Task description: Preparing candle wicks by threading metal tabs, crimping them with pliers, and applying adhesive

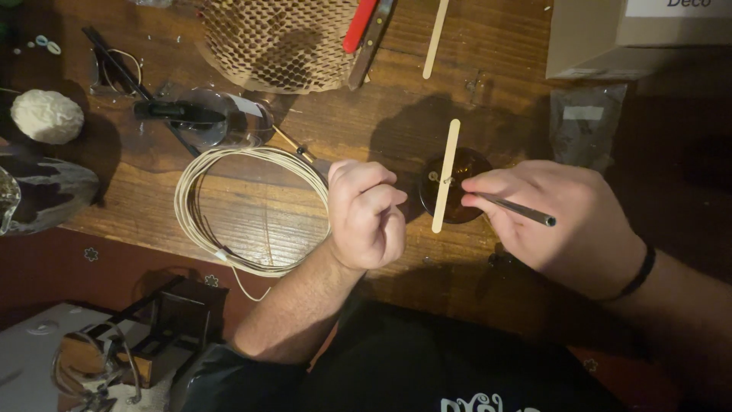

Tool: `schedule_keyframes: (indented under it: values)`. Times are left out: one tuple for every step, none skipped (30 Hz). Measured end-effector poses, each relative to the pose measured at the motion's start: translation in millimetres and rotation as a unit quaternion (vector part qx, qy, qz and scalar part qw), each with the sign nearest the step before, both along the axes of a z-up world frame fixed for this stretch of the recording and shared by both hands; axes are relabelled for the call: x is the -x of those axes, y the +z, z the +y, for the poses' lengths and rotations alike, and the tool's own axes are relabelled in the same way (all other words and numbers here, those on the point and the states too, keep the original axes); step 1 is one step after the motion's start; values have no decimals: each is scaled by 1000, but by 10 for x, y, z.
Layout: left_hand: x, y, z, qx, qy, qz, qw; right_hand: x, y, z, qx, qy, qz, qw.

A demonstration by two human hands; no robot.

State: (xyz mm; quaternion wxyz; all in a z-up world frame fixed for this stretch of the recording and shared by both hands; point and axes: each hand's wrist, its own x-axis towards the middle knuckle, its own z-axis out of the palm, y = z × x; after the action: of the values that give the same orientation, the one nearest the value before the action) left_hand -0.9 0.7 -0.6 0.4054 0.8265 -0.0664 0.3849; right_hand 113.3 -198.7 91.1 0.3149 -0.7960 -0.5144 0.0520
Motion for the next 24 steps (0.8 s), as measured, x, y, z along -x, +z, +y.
schedule_keyframes:
  values:
    - [-3,1,1,0,1,0,1000,2,8,2,0,1,0,1000]
    - [-7,-1,0,0,0,-4,1000,4,13,3,4,-7,5,1000]
    - [-11,-3,-1,0,0,-7,1000,5,18,4,7,-14,10,1000]
    - [-12,-4,2,0,0,-8,1000,4,14,-3,7,-14,10,1000]
    - [-13,-5,4,2,-3,-5,1000,2,9,-10,13,-17,-4,1000]
    - [-7,-7,4,4,-5,-1,1000,5,2,-18,20,-21,-17,999]
    - [-3,-9,2,4,-5,-1,1000,8,11,-15,20,-21,-17,999]
    - [-1,-10,2,2,-4,0,1000,9,21,-12,9,-16,-13,1000]
    - [1,-11,1,0,-3,1,1000,10,31,-9,-1,-12,-9,1000]
    - [-3,-5,-1,0,-3,1,1000,8,36,-13,-1,-12,-9,1000]
    - [-6,1,-3,0,-1,-2,1000,6,41,-18,1,-7,-14,1000]
    - [-9,8,-4,1,0,-4,1000,4,46,-21,3,-2,-19,1000]
    - [-8,9,-1,1,0,-4,1000,4,36,-28,4,-2,-18,1000]
    - [-8,10,3,0,-2,-1,1000,3,24,-35,6,-7,-33,999]
    - [-7,12,6,0,-4,2,1000,2,13,-42,9,-13,-48,999]
    - [-5,10,10,0,-3,2,1000,3,23,-34,9,-12,-48,999]
    - [-3,8,13,0,-5,5,1000,3,33,-27,11,-13,-47,999]
    - [2,5,13,0,-8,8,1000,7,43,-22,14,-14,-46,999]
    - [5,15,14,0,-7,8,1000,3,39,-18,14,-14,-46,999]
    - [6,26,16,-3,-9,16,1000,-2,36,-14,21,-14,-47,999]
    - [6,38,17,-6,-11,23,1000,-7,34,-11,27,-14,-49,998]
    - [1,47,21,-6,-11,23,1000,-3,43,-4,27,-14,-49,998]
    - [-4,59,22,-10,-17,23,1000,3,54,1,13,-16,-35,999]
    - [-9,74,24,-14,-24,23,999,10,68,4,-1,-19,-21,1000]
